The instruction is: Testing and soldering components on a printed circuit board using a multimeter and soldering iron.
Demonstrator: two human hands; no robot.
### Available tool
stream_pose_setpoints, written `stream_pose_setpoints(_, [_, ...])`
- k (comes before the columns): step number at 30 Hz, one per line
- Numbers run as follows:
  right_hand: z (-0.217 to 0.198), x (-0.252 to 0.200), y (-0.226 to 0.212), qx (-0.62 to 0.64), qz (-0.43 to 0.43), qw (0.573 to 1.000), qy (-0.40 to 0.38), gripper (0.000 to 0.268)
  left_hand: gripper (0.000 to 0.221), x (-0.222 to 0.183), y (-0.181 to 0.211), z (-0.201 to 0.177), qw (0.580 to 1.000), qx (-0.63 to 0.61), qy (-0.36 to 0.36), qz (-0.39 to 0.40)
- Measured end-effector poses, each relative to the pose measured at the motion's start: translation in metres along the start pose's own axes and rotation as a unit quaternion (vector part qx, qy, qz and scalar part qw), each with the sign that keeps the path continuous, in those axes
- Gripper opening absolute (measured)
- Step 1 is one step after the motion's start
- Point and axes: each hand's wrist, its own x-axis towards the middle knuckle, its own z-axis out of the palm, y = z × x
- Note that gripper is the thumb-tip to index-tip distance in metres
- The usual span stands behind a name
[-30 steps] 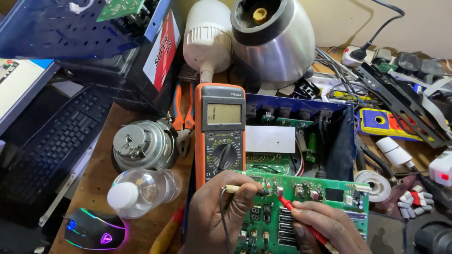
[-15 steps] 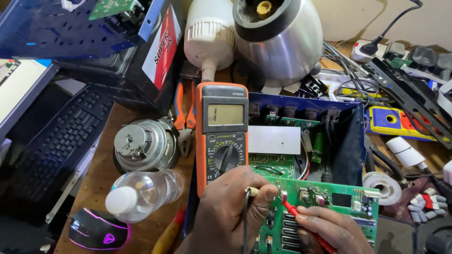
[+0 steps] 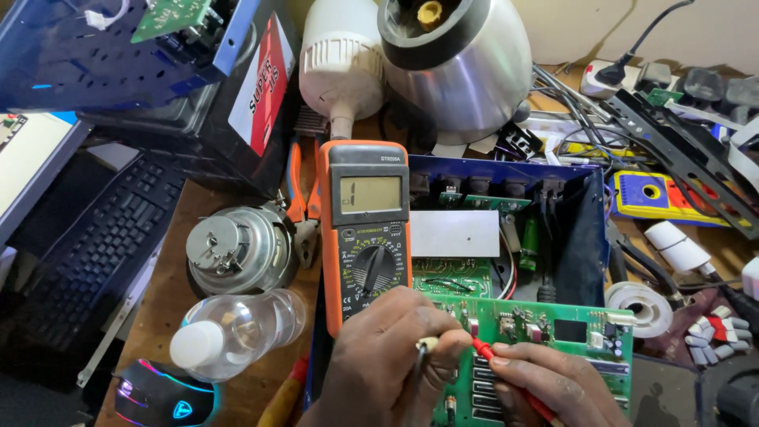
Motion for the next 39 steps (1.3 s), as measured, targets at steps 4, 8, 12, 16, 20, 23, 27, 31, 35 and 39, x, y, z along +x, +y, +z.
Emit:
stream_pose_setpoints(4, [0.001,-0.002,0.000,-0.001,0.004,1.000,0.010,0.030,0.038,-0.007,-0.007,0.000,1.000,0.013,0.019,0.016])
stream_pose_setpoints(8, [0.002,-0.008,0.013,-0.001,-0.004,1.000,-0.003,0.037,0.033,-0.007,-0.005,-0.004,1.000,0.007,0.013,0.013])
stream_pose_setpoints(12, [-0.005,-0.003,0.003,0.014,-0.003,1.000,-0.013,0.036,0.038,-0.004,-0.002,-0.006,1.000,-0.007,0.005,-0.027])
stream_pose_setpoints(16, [-0.001,0.003,-0.017,-0.003,-0.010,0.999,0.031,0.034,0.036,-0.002,-0.004,-0.008,1.000,-0.002,0.001,-0.017])
stream_pose_setpoints(20, [0.005,0.003,-0.031,-0.030,0.011,0.998,0.055,0.027,0.032,-0.003,-0.003,-0.007,1.000,-0.003,-0.005,-0.004])
stream_pose_setpoints(23, [0.006,0.002,-0.019,-0.027,0.001,0.998,0.060,0.027,0.032,-0.001,-0.003,-0.008,1.000,-0.006,-0.004,0.003])
stream_pose_setpoints(27, [0.003,0.001,-0.007,-0.012,-0.028,0.999,0.028,0.028,0.034,0.000,-0.001,-0.011,1.000,-0.015,-0.014,-0.022])
stream_pose_setpoints(31, [0.000,-0.007,0.024,0.022,-0.073,0.996,-0.049,0.042,0.033,-0.002,-0.001,-0.014,0.999,-0.005,-0.037,-0.031])
stream_pose_setpoints(35, [0.010,-0.013,0.042,0.130,-0.018,0.991,-0.024,0.034,0.034,0.000,-0.001,-0.014,0.999,-0.008,-0.022,-0.030])
stream_pose_setpoints(39, [0.006,-0.018,0.055,0.106,-0.013,0.992,-0.071,0.038,0.035,0.000,0.003,-0.011,0.998,-0.008,-0.021,-0.053])
